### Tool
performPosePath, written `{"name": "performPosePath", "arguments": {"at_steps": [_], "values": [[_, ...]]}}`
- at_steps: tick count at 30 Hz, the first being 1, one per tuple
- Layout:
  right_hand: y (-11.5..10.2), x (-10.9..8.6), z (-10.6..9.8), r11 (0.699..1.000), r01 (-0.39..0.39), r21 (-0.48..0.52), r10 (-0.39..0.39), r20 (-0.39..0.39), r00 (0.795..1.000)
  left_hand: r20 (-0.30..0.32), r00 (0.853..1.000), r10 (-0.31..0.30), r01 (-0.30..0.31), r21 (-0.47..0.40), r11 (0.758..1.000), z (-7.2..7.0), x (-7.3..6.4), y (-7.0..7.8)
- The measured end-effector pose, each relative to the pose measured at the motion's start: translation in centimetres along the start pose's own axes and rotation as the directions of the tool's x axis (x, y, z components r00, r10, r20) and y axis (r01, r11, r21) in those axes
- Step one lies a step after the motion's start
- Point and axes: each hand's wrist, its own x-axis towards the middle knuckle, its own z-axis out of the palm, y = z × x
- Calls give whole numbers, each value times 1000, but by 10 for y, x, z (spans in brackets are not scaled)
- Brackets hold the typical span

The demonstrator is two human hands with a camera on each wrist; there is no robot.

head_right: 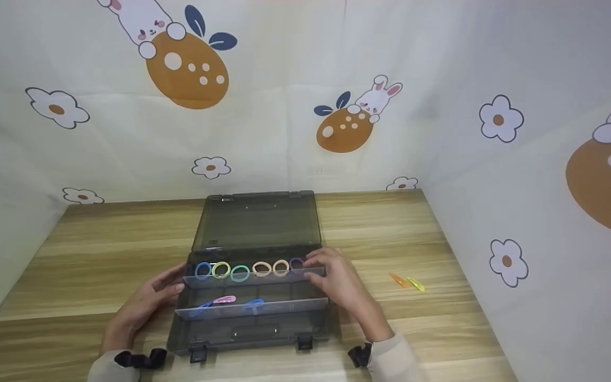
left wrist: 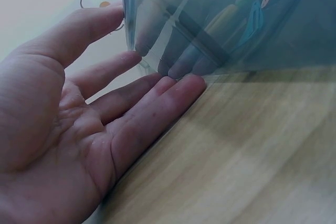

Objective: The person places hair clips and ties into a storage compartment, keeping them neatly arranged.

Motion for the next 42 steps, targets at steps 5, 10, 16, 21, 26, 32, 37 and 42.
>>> {"name": "performPosePath", "arguments": {"at_steps": [5,10,16,21,26,32,37,42], "values": [[21,-8,-9,998,-60,-9,59,-34,998,-4,1000,-4,4,-3,1000,0,1,0],[41,-20,-17,988,-151,-23,150,-55,987,-19,1000,-20,20,15,1000,0,0,1],[60,-31,-30,981,-181,-64,175,-88,981,-46,999,-19,21,37,999,-1,-1,1],[77,-35,-45,979,-184,-93,174,-109,979,-36,999,-23,24,29,999,-2,-1,1],[94,-40,-62,971,-215,-106,204,-104,973,-14,1000,-15,16,30,999,0,0,2],[108,-46,-78,960,-258,-112,250,-86,965,-26,1000,-16,17,42,999,0,1,2],[118,-49,-84,946,-304,-114,296,-83,951,-43,998,-35,37,41,998,-1,1,1],[129,-53,-88,932,-323,-166,315,-70,946,-45,998,-40,42,42,998,-1,2,-1]]}}
